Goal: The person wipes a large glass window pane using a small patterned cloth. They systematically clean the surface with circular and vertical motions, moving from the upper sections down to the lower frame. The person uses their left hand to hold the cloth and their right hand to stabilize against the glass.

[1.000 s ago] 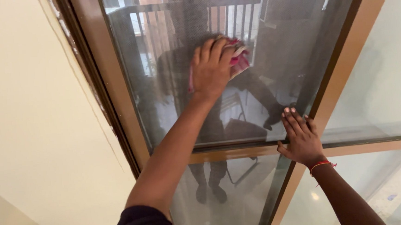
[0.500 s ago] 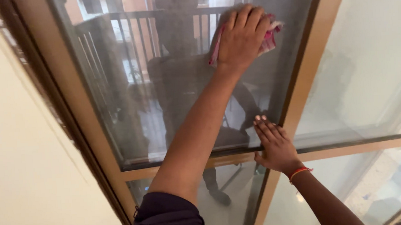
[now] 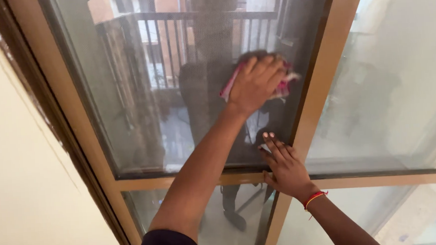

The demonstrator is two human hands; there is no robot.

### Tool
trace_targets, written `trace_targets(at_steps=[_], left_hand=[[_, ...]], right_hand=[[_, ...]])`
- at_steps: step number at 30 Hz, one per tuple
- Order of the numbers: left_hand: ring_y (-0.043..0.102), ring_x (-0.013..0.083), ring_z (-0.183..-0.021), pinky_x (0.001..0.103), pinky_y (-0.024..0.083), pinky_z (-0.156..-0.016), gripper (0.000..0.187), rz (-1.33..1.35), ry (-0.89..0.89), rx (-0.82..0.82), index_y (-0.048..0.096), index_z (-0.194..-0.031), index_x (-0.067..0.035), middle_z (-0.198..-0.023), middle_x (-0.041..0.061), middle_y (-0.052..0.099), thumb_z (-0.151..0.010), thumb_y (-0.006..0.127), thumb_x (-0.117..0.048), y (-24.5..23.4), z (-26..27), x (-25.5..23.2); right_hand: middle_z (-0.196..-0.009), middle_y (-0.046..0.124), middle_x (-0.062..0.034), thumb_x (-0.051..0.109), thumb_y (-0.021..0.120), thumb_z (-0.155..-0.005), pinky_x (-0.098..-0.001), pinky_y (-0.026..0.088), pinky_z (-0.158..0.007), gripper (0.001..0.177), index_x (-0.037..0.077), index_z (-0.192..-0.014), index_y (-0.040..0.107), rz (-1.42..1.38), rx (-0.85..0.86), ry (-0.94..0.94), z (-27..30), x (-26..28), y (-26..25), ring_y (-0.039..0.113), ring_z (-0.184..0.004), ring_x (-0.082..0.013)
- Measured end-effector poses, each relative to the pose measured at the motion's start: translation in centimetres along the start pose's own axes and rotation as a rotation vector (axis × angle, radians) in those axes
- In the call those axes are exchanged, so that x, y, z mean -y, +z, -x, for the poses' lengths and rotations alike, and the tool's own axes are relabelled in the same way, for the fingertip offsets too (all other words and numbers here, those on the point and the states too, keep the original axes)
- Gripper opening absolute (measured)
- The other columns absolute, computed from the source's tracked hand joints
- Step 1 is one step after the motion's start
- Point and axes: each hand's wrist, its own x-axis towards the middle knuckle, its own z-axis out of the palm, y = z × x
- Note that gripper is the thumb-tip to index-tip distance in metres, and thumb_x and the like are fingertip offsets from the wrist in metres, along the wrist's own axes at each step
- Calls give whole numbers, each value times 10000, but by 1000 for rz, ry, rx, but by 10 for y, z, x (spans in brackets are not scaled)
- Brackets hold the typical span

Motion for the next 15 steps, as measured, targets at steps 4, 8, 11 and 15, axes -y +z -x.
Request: trace_targets(at_steps=[4,8,11,15], left_hand=[[547,202,-1286,424,405,-1070,391,62,-18,46,666,-1165,-152,-1368,26,616,-938,698,-468,-16,32,-31],[575,237,-1229,453,428,-1020,366,227,-173,38,668,-1116,-140,-1263,49,647,-856,753,-383,-35,39,-54],[602,284,-1194,451,449,-1018,309,451,-515,-13,666,-1161,-97,-1251,75,659,-878,735,-199,-53,40,-79],[693,257,-1138,376,552,-1012,328,1048,-956,-175,606,-1247,-58,-1204,53,659,-921,583,-40,-65,27,-129]], right_hand=[[-1453,537,-92,301,701,-812,-458,394,-1070,442,84,-1197,696,-134,0,-102,3,-9,-15,491,-1326,-303],[-1338,655,9,296,706,-854,-411,466,-1026,303,154,-1120,736,-238,74,-114,15,-21,-42,624,-1137,-241],[-1296,668,-18,278,713,-843,-408,480,-995,378,137,-1194,703,-304,-15,-75,30,-29,-64,648,-1114,-257],[-1305,553,-244,341,764,-817,-457,465,-999,679,-54,-1315,522,-454,-292,69,45,-43,-73,560,-1183,-432]])
